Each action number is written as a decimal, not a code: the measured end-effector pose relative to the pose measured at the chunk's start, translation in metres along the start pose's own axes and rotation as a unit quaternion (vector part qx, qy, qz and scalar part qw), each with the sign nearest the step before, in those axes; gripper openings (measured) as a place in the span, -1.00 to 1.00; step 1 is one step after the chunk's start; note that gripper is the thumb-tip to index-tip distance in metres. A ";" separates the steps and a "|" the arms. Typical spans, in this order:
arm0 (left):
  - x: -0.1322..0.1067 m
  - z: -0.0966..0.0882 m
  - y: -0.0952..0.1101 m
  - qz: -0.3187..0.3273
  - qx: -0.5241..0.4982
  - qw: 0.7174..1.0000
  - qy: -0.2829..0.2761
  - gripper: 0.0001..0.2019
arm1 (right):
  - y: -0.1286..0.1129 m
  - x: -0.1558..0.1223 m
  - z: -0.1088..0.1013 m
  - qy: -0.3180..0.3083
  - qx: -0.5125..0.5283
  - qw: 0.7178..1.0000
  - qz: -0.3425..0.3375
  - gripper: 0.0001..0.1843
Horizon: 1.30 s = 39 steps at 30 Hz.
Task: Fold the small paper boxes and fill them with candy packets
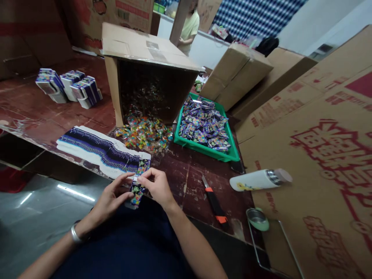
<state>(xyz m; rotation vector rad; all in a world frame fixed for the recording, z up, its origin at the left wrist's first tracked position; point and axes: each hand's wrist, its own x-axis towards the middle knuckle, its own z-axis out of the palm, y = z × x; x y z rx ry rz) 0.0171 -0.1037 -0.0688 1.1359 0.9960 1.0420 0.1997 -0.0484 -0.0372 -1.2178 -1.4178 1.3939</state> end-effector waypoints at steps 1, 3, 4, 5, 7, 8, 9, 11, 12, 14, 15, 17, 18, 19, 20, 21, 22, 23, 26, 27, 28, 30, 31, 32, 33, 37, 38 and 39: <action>0.000 0.000 0.000 -0.003 -0.002 1.000 -0.004 -0.46 | 0.000 0.000 0.000 -0.002 -0.008 1.000 -0.006 -0.74; -0.001 0.000 0.002 -0.011 -0.014 1.000 -0.006 -0.46 | -0.001 -0.001 0.003 0.004 -0.040 0.999 -0.034 -0.75; -0.002 0.001 0.002 -0.017 -0.021 1.000 -0.004 -0.47 | -0.002 -0.003 0.004 0.008 -0.062 0.996 -0.058 -0.74; -0.002 0.001 0.003 -0.023 -0.028 0.999 0.000 -0.49 | -0.003 -0.005 0.005 0.008 -0.085 0.992 -0.088 -0.73; -0.002 0.002 0.005 -0.031 -0.044 0.998 0.013 -0.56 | -0.004 -0.010 0.005 -0.006 -0.122 0.982 -0.145 -0.71; -0.002 0.002 0.005 -0.034 -0.055 0.998 0.018 -0.60 | -0.005 -0.011 0.003 -0.025 -0.132 0.977 -0.164 -0.70; -0.001 0.002 0.004 -0.035 -0.068 0.997 0.020 -0.62 | -0.006 -0.011 0.000 -0.051 -0.140 0.973 -0.177 -0.69; 0.000 0.002 0.000 -0.043 -0.101 0.994 0.016 -0.66 | -0.006 -0.003 -0.010 -0.088 -0.162 0.965 -0.189 -0.69; 0.001 0.002 -0.003 -0.053 -0.117 0.992 0.005 -0.66 | -0.005 0.005 -0.015 -0.081 -0.180 0.962 -0.191 -0.71; 0.002 -0.001 -0.008 -0.083 -0.126 0.988 -0.039 -0.64 | -0.002 0.028 -0.027 -0.005 -0.238 0.953 -0.187 -0.80; 0.002 -0.004 -0.009 -0.095 -0.112 0.987 -0.064 -0.64 | 0.001 0.042 -0.031 0.053 -0.276 0.943 -0.180 -0.85; 0.002 -0.013 -0.007 -0.093 -0.038 0.989 -0.111 -0.65 | 0.009 0.072 -0.037 0.111 -0.379 0.905 -0.159 -0.82; 0.001 -0.019 -0.004 -0.082 0.016 0.988 -0.131 -0.63 | 0.013 0.086 -0.038 0.111 -0.422 0.888 -0.145 -0.75; 0.001 -0.025 0.002 -0.071 0.075 0.983 -0.152 -0.59 | 0.017 0.098 -0.039 0.100 -0.450 0.877 -0.136 -0.69; 0.000 -0.033 0.008 -0.064 0.134 0.973 -0.177 -0.53 | 0.020 0.108 -0.038 0.087 -0.465 0.871 -0.130 -0.65; -0.001 -0.040 0.015 -0.065 0.189 0.958 -0.208 -0.51 | 0.023 0.116 -0.038 0.077 -0.468 0.871 -0.129 -0.64; -0.003 -0.048 0.021 -0.071 0.236 0.940 -0.237 -0.54 | 0.024 0.121 -0.038 0.071 -0.462 0.874 -0.132 -0.67; -0.004 -0.054 0.027 -0.083 0.271 0.923 -0.260 -0.60 | 0.025 0.124 -0.038 0.071 -0.454 0.878 -0.136 -0.73; -0.005 -0.065 0.033 -0.126 0.265 0.920 -0.260 -0.81 | 0.024 0.123 -0.048 0.083 -0.420 0.893 -0.142 -0.86; -0.003 -0.066 0.031 -0.134 0.226 0.936 -0.235 -0.83 | 0.022 0.120 -0.052 0.088 -0.410 0.896 -0.142 -0.88; 0.000 -0.064 0.028 -0.134 0.177 0.954 -0.202 -0.82 | 0.019 0.115 -0.056 0.094 -0.393 0.904 -0.142 -0.87; 0.007 -0.054 0.017 -0.114 0.076 0.982 -0.132 -0.75 | 0.010 0.101 -0.059 0.103 -0.310 0.935 -0.140 -0.83; 0.012 -0.047 0.011 -0.102 0.037 0.989 -0.105 -0.72 | 0.004 0.092 -0.057 0.108 -0.245 0.954 -0.136 -0.80; 0.016 -0.038 0.006 -0.093 0.006 0.992 -0.084 -0.71 | -0.003 0.082 -0.053 0.113 -0.170 0.970 -0.128 -0.78; 0.020 -0.029 0.001 -0.086 -0.016 0.994 -0.069 -0.71 | -0.009 0.071 -0.047 0.118 -0.096 0.981 -0.118 -0.77; 0.026 0.004 -0.004 -0.067 -0.051 0.995 -0.050 -0.75 | -0.029 0.031 -0.011 0.141 0.008 0.985 -0.102 -0.77; 0.026 0.009 -0.002 -0.064 -0.056 0.995 -0.045 -0.75 | -0.030 0.024 -0.003 0.141 0.002 0.984 -0.111 -0.79; 0.025 0.012 -0.001 -0.060 -0.062 0.996 -0.039 -0.75 | -0.030 0.019 0.002 0.141 -0.016 0.982 -0.125 -0.82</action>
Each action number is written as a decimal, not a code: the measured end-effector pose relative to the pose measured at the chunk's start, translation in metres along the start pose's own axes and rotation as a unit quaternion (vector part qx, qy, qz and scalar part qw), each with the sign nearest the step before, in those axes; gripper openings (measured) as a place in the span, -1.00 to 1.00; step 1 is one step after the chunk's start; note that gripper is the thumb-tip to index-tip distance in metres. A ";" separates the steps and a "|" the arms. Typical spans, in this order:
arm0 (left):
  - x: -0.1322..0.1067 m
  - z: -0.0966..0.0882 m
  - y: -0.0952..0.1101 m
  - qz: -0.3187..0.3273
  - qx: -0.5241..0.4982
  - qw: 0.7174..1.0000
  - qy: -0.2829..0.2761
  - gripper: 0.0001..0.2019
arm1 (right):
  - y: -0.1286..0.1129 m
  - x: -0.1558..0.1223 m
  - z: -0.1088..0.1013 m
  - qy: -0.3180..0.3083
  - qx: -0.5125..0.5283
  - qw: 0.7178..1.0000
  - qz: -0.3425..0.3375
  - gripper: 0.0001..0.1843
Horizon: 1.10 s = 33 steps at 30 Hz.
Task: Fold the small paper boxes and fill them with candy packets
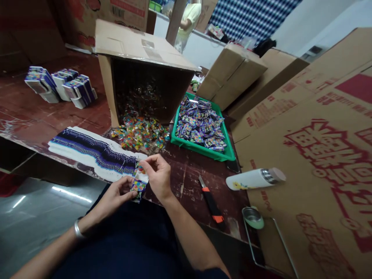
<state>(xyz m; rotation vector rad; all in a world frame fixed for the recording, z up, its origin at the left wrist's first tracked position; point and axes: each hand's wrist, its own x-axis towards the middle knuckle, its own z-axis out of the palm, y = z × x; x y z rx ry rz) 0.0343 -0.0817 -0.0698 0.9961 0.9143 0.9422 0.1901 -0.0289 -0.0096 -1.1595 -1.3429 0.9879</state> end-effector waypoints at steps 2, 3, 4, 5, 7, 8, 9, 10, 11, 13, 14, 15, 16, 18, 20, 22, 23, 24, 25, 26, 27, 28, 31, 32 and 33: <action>-0.003 0.003 0.002 0.007 -0.013 1.000 0.016 -0.74 | 0.001 -0.008 0.004 -0.007 -0.051 0.997 -0.052 -0.88; -0.005 0.003 0.003 0.012 -0.019 0.999 0.026 -0.74 | 0.002 -0.010 0.004 -0.014 -0.081 0.993 -0.085 -0.90; -0.006 0.003 0.004 0.017 -0.025 0.999 0.037 -0.73 | 0.004 -0.011 0.004 -0.024 -0.110 0.987 -0.117 -0.91; -0.008 0.003 0.005 0.024 -0.030 0.998 0.047 -0.73 | 0.005 -0.011 0.002 -0.036 -0.136 0.979 -0.146 -0.89; -0.010 0.003 0.006 0.041 -0.036 0.996 0.069 -0.70 | 0.005 -0.012 -0.002 -0.064 -0.165 0.967 -0.181 -0.83; -0.011 0.003 0.006 0.049 -0.039 0.995 0.080 -0.66 | 0.005 -0.013 -0.004 -0.080 -0.169 0.965 -0.181 -0.83; -0.012 0.004 0.007 0.056 -0.039 0.994 0.089 -0.61 | 0.006 -0.014 -0.006 -0.094 -0.164 0.967 -0.170 -0.86; -0.013 0.004 0.008 0.062 -0.039 0.993 0.096 -0.55 | 0.006 -0.017 -0.008 -0.105 -0.149 0.972 -0.148 -0.92; -0.014 0.005 0.008 0.067 -0.036 0.992 0.100 -0.48 | 0.008 -0.019 -0.010 -0.115 -0.132 0.977 -0.122 -0.89; -0.015 0.006 0.010 0.073 -0.028 0.992 0.096 -0.43 | 0.011 -0.025 -0.012 -0.125 -0.105 0.983 -0.085 -0.78; -0.016 0.006 0.010 0.073 -0.022 0.993 0.088 -0.46 | 0.013 -0.027 -0.012 -0.127 -0.099 0.984 -0.081 -0.79; -0.017 0.007 0.010 0.072 -0.016 0.994 0.081 -0.51 | 0.015 -0.030 -0.012 -0.127 -0.098 0.983 -0.088 -0.84; -0.017 0.007 0.010 0.072 -0.011 0.995 0.075 -0.57 | 0.016 -0.032 -0.011 -0.125 -0.100 0.982 -0.101 -0.91; -0.017 0.008 0.010 0.071 -0.002 0.995 0.068 -0.67 | 0.018 -0.034 -0.008 -0.115 -0.102 0.981 -0.122 -0.94; -0.017 0.009 0.010 0.073 -0.002 0.995 0.068 -0.69 | 0.019 -0.036 -0.005 -0.100 -0.095 0.982 -0.128 -0.91; -0.016 0.009 0.010 0.075 -0.019 0.994 0.075 -0.64 | 0.021 -0.037 -0.001 -0.085 -0.070 0.987 -0.120 -0.92; -0.016 0.010 0.010 0.076 -0.034 0.993 0.079 -0.61 | 0.022 -0.038 0.001 -0.075 -0.051 0.990 -0.110 -0.95; -0.016 0.010 0.010 0.077 -0.049 0.992 0.083 -0.57 | 0.022 -0.038 0.003 -0.065 -0.031 0.993 -0.096 -0.93; -0.016 0.010 0.010 0.075 -0.060 0.992 0.087 -0.54 | 0.023 -0.039 0.004 -0.060 -0.015 0.995 -0.081 -0.87; -0.016 0.009 0.010 0.073 -0.065 0.991 0.091 -0.51 | 0.023 -0.038 0.005 -0.060 -0.003 0.996 -0.066 -0.82; -0.016 0.009 0.009 0.069 -0.063 0.991 0.094 -0.50 | 0.022 -0.037 0.006 -0.066 0.006 0.996 -0.051 -0.80; -0.017 0.008 0.008 0.067 -0.054 0.991 0.099 -0.50 | 0.020 -0.036 0.006 -0.078 0.011 0.996 -0.034 -0.80; -0.018 0.004 0.006 0.073 0.001 0.992 0.104 -0.53 | 0.014 -0.028 0.003 -0.116 0.021 0.992 0.036 -0.76; -0.018 0.002 0.005 0.079 0.025 0.992 0.099 -0.52 | 0.011 -0.024 0.001 -0.123 0.023 0.990 0.062 -0.75; -0.018 0.000 0.004 0.084 0.048 0.991 0.092 -0.51 | 0.009 -0.021 -0.001 -0.131 0.025 0.988 0.083 -0.74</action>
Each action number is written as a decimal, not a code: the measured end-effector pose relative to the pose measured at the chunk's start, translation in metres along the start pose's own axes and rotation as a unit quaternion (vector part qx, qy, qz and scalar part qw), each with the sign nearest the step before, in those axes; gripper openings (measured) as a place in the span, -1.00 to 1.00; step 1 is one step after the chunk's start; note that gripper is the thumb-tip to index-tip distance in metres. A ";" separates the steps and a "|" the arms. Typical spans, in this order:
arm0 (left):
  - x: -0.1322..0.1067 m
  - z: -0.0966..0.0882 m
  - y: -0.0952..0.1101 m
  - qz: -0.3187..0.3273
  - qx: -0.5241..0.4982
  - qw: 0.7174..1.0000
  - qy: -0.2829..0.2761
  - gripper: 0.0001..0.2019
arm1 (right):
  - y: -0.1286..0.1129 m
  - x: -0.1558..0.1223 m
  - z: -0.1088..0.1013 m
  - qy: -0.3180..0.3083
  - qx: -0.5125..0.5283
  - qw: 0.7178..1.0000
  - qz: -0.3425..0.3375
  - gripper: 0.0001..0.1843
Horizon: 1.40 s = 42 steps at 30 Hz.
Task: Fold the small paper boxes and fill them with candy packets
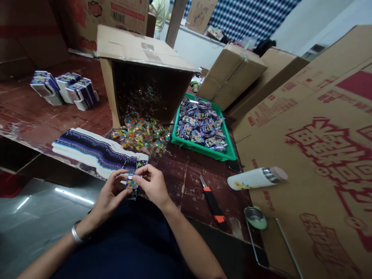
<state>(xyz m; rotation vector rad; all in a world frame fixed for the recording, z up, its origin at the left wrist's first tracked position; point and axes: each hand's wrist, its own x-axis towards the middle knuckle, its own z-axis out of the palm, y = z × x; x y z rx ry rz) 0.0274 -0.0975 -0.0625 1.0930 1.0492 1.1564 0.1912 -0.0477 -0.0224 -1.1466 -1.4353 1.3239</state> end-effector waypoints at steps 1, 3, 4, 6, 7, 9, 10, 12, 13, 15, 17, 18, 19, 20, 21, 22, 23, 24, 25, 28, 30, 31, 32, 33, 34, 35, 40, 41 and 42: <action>0.000 -0.002 0.000 0.007 0.018 1.000 -0.010 -0.50 | -0.002 0.002 -0.002 -0.007 0.002 1.000 0.014 -0.74; 0.000 -0.004 0.000 0.014 0.039 0.999 -0.031 -0.48 | -0.006 0.006 -0.006 -0.020 -0.003 1.000 0.021 -0.75; 0.000 -0.004 0.001 0.015 0.042 0.998 -0.039 -0.48 | -0.007 0.007 -0.007 -0.024 -0.008 0.999 0.018 -0.75; -0.001 -0.003 0.004 0.009 0.034 0.998 -0.047 -0.49 | -0.007 0.007 -0.007 -0.026 -0.025 0.999 0.003 -0.76; -0.002 -0.003 0.005 0.004 0.024 0.999 -0.045 -0.50 | -0.007 0.007 -0.007 -0.023 -0.035 0.999 -0.012 -0.76; -0.003 -0.003 0.006 -0.010 -0.002 0.999 -0.033 -0.54 | -0.007 0.005 -0.006 -0.023 -0.063 0.996 -0.051 -0.72; -0.003 -0.003 0.006 -0.018 -0.015 0.999 -0.027 -0.57 | -0.008 0.003 -0.007 -0.029 -0.080 0.994 -0.069 -0.69; -0.002 -0.005 0.005 -0.030 -0.042 0.999 -0.011 -0.61 | -0.009 -0.001 -0.009 -0.067 -0.119 0.986 -0.092 -0.72; -0.001 -0.006 0.003 -0.034 -0.057 0.998 0.000 -0.61 | -0.009 -0.003 -0.011 -0.098 -0.146 0.979 -0.101 -0.75; 0.001 -0.006 0.000 -0.041 -0.092 0.995 0.021 -0.58 | -0.010 -0.009 -0.013 -0.158 -0.219 0.955 -0.123 -0.38; 0.004 -0.006 -0.003 -0.051 -0.113 0.991 0.039 -0.53 | -0.008 -0.015 -0.013 -0.181 -0.301 0.922 -0.163 -0.03; 0.006 -0.005 -0.004 -0.059 -0.116 0.991 0.043 -0.49 | -0.006 -0.017 -0.014 -0.176 -0.335 0.907 -0.187 0.02; 0.007 -0.005 -0.004 -0.067 -0.118 0.990 0.046 -0.44 | -0.004 -0.017 -0.016 -0.159 -0.363 0.893 -0.212 0.00; 0.007 -0.005 -0.005 -0.074 -0.120 0.989 0.047 -0.39 | -0.003 -0.016 -0.020 -0.130 -0.388 0.881 -0.236 -0.05; 0.008 -0.006 -0.006 -0.082 -0.121 0.988 0.047 -0.33 | -0.002 -0.012 -0.028 -0.088 -0.410 0.871 -0.256 -0.09; 0.008 -0.007 -0.007 -0.091 -0.118 0.988 0.041 -0.30 | -0.003 -0.005 -0.039 -0.032 -0.429 0.862 -0.268 -0.13; 0.008 -0.009 -0.010 -0.100 -0.107 0.989 0.029 -0.30 | -0.005 0.005 -0.054 0.039 -0.447 0.851 -0.275 -0.19; 0.008 -0.011 -0.013 -0.108 -0.088 0.990 0.011 -0.34 | -0.010 0.019 -0.074 0.117 -0.457 0.840 -0.269 -0.22; 0.007 -0.013 -0.018 -0.114 -0.062 0.992 -0.010 -0.39 | -0.016 0.035 -0.096 0.190 -0.463 0.825 -0.263 -0.27; 0.006 -0.015 -0.034 -0.104 0.021 0.993 -0.055 -0.51 | -0.041 0.087 -0.167 0.346 -0.489 0.771 -0.216 -0.21; 0.004 -0.014 -0.040 -0.079 0.062 0.994 -0.052 -0.57 | -0.054 0.112 -0.198 0.378 -0.495 0.765 -0.164 -0.14; 0.003 -0.013 -0.041 -0.062 0.085 0.993 -0.046 -0.61 | -0.057 0.119 -0.204 0.374 -0.489 0.773 -0.155 -0.15; 0.002 -0.013 -0.041 -0.038 0.111 0.992 -0.041 -0.67 | -0.057 0.121 -0.203 0.352 -0.480 0.788 -0.155 -0.19; 0.002 -0.013 -0.039 -0.004 0.142 0.989 -0.035 -0.73 | -0.053 0.118 -0.194 0.316 -0.471 0.808 -0.159 -0.28; 0.001 -0.013 -0.036 0.039 0.177 0.983 -0.029 -0.77 | -0.046 0.111 -0.180 0.272 -0.462 0.828 -0.165 -0.39; 0.001 -0.014 -0.034 0.087 0.217 0.972 -0.023 -0.80 | -0.036 0.100 -0.161 0.227 -0.455 0.845 -0.168 -0.53; 0.008 -0.025 -0.031 0.218 0.417 0.882 -0.028 -0.70 | 0.019 0.035 -0.058 -0.028 -0.420 0.881 -0.215 -0.65; 0.009 -0.026 -0.033 0.223 0.444 0.867 -0.033 -0.69 | 0.027 0.026 -0.045 -0.069 -0.420 0.878 -0.216 -0.44; 0.010 -0.027 -0.035 0.228 0.462 0.856 -0.036 -0.68 | 0.035 0.020 -0.036 -0.099 -0.424 0.875 -0.213 -0.24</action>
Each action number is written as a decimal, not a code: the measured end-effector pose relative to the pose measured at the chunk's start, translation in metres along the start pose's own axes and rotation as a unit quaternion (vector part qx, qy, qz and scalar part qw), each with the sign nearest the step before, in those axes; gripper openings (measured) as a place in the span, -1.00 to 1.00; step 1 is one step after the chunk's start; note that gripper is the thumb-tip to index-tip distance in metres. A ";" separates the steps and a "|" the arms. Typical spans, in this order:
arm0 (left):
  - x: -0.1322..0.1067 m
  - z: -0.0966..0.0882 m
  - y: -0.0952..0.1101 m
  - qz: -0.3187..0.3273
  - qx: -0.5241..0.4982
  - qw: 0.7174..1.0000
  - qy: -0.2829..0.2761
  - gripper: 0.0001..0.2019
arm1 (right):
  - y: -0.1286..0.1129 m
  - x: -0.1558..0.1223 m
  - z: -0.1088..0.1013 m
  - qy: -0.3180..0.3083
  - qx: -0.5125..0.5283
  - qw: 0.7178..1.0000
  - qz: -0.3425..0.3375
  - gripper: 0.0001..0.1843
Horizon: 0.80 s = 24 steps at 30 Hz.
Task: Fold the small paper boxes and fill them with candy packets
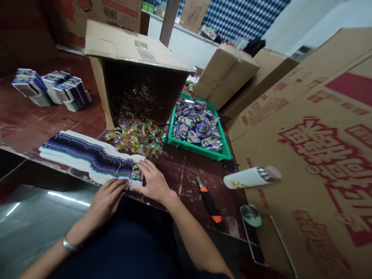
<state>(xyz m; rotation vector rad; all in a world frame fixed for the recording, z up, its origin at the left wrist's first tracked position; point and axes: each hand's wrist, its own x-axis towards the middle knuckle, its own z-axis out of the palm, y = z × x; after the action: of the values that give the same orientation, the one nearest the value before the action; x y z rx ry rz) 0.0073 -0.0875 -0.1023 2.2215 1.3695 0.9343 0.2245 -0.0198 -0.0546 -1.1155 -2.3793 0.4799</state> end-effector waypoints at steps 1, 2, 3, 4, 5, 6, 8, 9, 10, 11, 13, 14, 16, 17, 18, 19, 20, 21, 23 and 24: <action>0.000 0.002 -0.002 0.006 0.011 1.000 0.000 -0.68 | -0.002 -0.004 0.009 -0.021 -0.003 1.000 0.001 -0.10; -0.001 0.003 -0.003 0.010 0.014 1.000 0.004 -0.68 | -0.002 -0.007 0.015 -0.033 -0.009 0.999 0.008 -0.05; -0.001 0.005 -0.003 0.014 0.011 1.000 0.011 -0.68 | 0.000 -0.010 0.020 -0.036 -0.015 0.999 0.016 -0.09; -0.002 0.005 -0.003 0.015 0.004 1.000 0.019 -0.69 | 0.003 -0.012 0.022 -0.033 -0.018 0.999 0.020 -0.18; -0.002 0.006 -0.003 0.013 -0.007 1.000 0.027 -0.70 | 0.005 -0.015 0.023 -0.028 -0.019 0.999 0.016 -0.30; -0.002 0.005 -0.001 0.010 -0.022 0.999 0.035 -0.71 | 0.006 -0.017 0.022 -0.021 -0.018 1.000 0.003 -0.43; -0.001 0.001 0.002 -0.013 -0.068 0.996 0.054 -0.75 | 0.003 -0.023 0.019 0.002 -0.006 0.999 -0.042 -0.69; 0.000 -0.001 0.005 -0.039 -0.103 0.992 0.063 -0.78 | -0.002 -0.027 0.018 0.024 0.003 0.998 -0.064 -0.79; 0.001 -0.004 0.007 -0.077 -0.145 0.984 0.065 -0.81 | -0.008 -0.030 0.016 0.053 0.011 0.995 -0.081 -0.84; 0.003 -0.007 0.010 -0.123 -0.197 0.971 0.056 -0.82 | -0.016 -0.034 0.014 0.085 0.019 0.992 -0.093 -0.83; 0.006 -0.012 0.015 -0.213 -0.320 0.923 0.010 -0.76 | -0.031 -0.040 0.011 0.141 0.025 0.984 -0.102 -0.77; 0.008 -0.013 0.017 -0.244 -0.379 0.892 -0.016 -0.72 | -0.036 -0.041 0.010 0.153 0.022 0.983 -0.097 -0.73; 0.010 -0.014 0.019 -0.267 -0.454 0.849 -0.040 -0.68 | -0.039 -0.039 0.011 0.147 0.009 0.987 -0.058 -0.54; 0.011 -0.013 0.019 -0.268 -0.461 0.845 -0.033 -0.68 | -0.036 -0.036 0.013 0.133 0.002 0.991 -0.025 -0.39; 0.010 -0.012 0.019 -0.267 -0.450 0.852 -0.018 -0.68 | -0.030 -0.033 0.015 0.113 -0.006 0.994 0.008 -0.25; 0.010 -0.011 0.018 -0.266 -0.430 0.863 -0.002 -0.70 | -0.023 -0.029 0.018 0.091 -0.012 0.995 0.034 -0.17; 0.008 -0.011 0.017 -0.265 -0.409 0.873 0.012 -0.70 | -0.015 -0.026 0.021 0.068 -0.018 0.996 0.050 -0.16; 0.007 -0.010 0.016 -0.265 -0.395 0.879 0.019 -0.71 | -0.007 -0.024 0.024 0.045 -0.023 0.997 0.053 -0.21; 0.005 -0.010 0.014 -0.268 -0.394 0.879 0.014 -0.71 | 0.005 -0.021 0.028 0.017 -0.033 0.999 0.036 -0.38; 0.005 -0.010 0.013 -0.271 -0.402 0.874 0.009 -0.70 | 0.008 -0.021 0.029 0.012 -0.035 0.999 0.021 -0.47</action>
<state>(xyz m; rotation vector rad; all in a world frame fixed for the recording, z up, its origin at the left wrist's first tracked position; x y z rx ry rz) 0.0097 -0.0897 -0.0856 1.1300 1.1925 1.0409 0.2257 -0.0349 -0.0889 -1.1983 -2.3717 0.3981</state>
